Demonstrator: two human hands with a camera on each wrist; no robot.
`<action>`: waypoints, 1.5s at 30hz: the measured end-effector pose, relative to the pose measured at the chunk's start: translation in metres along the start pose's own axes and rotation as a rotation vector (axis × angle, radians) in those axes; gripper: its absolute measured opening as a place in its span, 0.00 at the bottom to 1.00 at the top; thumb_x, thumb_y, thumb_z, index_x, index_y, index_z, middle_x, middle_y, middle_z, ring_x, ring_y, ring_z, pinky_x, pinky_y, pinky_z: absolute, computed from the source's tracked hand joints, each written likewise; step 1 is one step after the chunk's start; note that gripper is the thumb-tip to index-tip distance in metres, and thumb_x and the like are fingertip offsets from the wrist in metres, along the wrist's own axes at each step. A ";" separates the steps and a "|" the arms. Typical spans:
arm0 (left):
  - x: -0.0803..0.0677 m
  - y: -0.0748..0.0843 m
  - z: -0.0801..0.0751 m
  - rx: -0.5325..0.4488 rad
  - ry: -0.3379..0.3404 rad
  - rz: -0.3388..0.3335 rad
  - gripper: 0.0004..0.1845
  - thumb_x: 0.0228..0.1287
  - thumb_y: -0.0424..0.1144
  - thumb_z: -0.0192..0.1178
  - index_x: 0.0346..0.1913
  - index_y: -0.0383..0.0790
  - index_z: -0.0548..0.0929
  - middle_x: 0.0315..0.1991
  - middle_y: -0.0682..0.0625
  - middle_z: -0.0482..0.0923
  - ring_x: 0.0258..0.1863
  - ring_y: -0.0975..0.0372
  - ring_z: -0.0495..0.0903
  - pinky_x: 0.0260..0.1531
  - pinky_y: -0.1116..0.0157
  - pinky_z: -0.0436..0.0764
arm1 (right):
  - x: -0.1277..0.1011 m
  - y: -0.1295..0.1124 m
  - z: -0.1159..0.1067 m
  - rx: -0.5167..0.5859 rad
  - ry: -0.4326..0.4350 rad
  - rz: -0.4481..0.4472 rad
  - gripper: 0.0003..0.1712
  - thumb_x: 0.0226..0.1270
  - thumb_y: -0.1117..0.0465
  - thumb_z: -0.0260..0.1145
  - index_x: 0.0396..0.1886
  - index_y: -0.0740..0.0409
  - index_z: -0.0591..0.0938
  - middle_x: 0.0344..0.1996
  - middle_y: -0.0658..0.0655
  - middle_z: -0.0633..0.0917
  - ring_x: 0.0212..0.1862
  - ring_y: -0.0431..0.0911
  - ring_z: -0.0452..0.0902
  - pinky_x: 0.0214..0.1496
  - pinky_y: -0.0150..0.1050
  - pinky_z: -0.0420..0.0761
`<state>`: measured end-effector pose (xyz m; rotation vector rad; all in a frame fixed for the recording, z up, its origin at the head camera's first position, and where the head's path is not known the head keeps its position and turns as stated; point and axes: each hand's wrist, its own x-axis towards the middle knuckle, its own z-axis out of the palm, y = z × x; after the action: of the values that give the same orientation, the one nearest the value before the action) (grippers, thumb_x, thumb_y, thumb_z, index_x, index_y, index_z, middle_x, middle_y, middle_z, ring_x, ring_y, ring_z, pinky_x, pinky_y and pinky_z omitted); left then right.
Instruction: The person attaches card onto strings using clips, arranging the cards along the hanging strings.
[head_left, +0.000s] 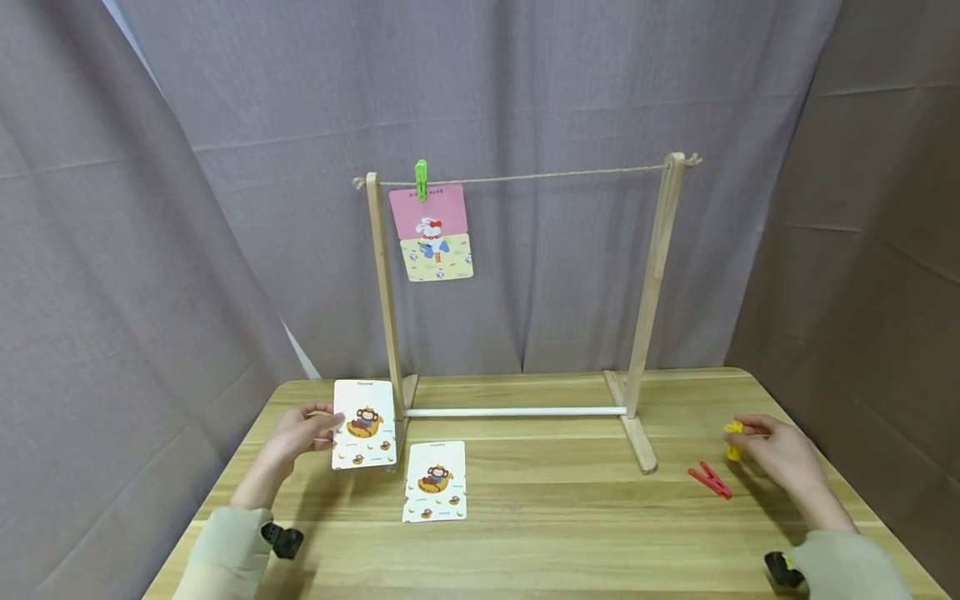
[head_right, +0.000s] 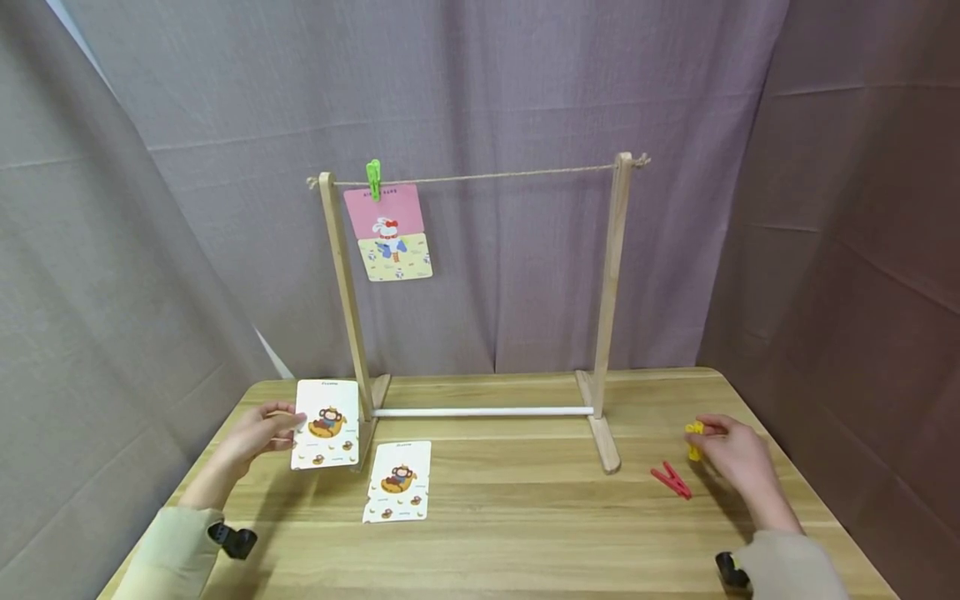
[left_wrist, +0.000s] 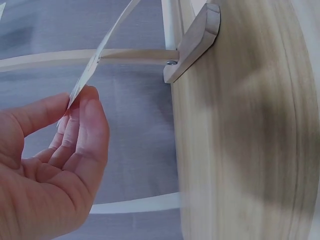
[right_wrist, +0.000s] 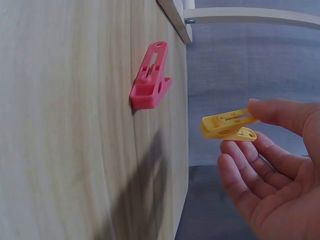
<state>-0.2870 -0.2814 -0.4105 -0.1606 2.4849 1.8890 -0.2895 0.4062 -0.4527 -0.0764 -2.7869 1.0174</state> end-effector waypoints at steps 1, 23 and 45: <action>0.000 0.001 0.000 -0.001 0.003 -0.001 0.17 0.70 0.32 0.61 0.54 0.22 0.72 0.31 0.50 0.80 0.25 0.64 0.79 0.32 0.67 0.85 | 0.000 -0.001 0.001 0.000 0.009 -0.005 0.38 0.74 0.44 0.61 0.64 0.75 0.72 0.53 0.75 0.78 0.52 0.68 0.76 0.43 0.50 0.75; -0.003 0.024 -0.007 0.034 0.016 0.053 0.19 0.71 0.33 0.60 0.56 0.21 0.71 0.35 0.49 0.80 0.28 0.65 0.79 0.34 0.67 0.85 | -0.001 -0.011 -0.003 -0.025 0.083 -0.056 0.34 0.72 0.46 0.64 0.61 0.72 0.76 0.48 0.70 0.82 0.46 0.55 0.77 0.40 0.43 0.72; -0.006 0.053 -0.012 0.091 0.040 0.130 0.18 0.72 0.37 0.61 0.54 0.25 0.72 0.37 0.49 0.81 0.30 0.64 0.79 0.35 0.67 0.86 | 0.000 -0.023 -0.009 -0.029 0.123 -0.099 0.33 0.71 0.47 0.65 0.59 0.73 0.78 0.47 0.71 0.84 0.46 0.62 0.80 0.38 0.43 0.73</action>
<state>-0.2854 -0.2788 -0.3559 -0.0364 2.6632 1.8295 -0.2880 0.3943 -0.4306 -0.0040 -2.6664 0.9165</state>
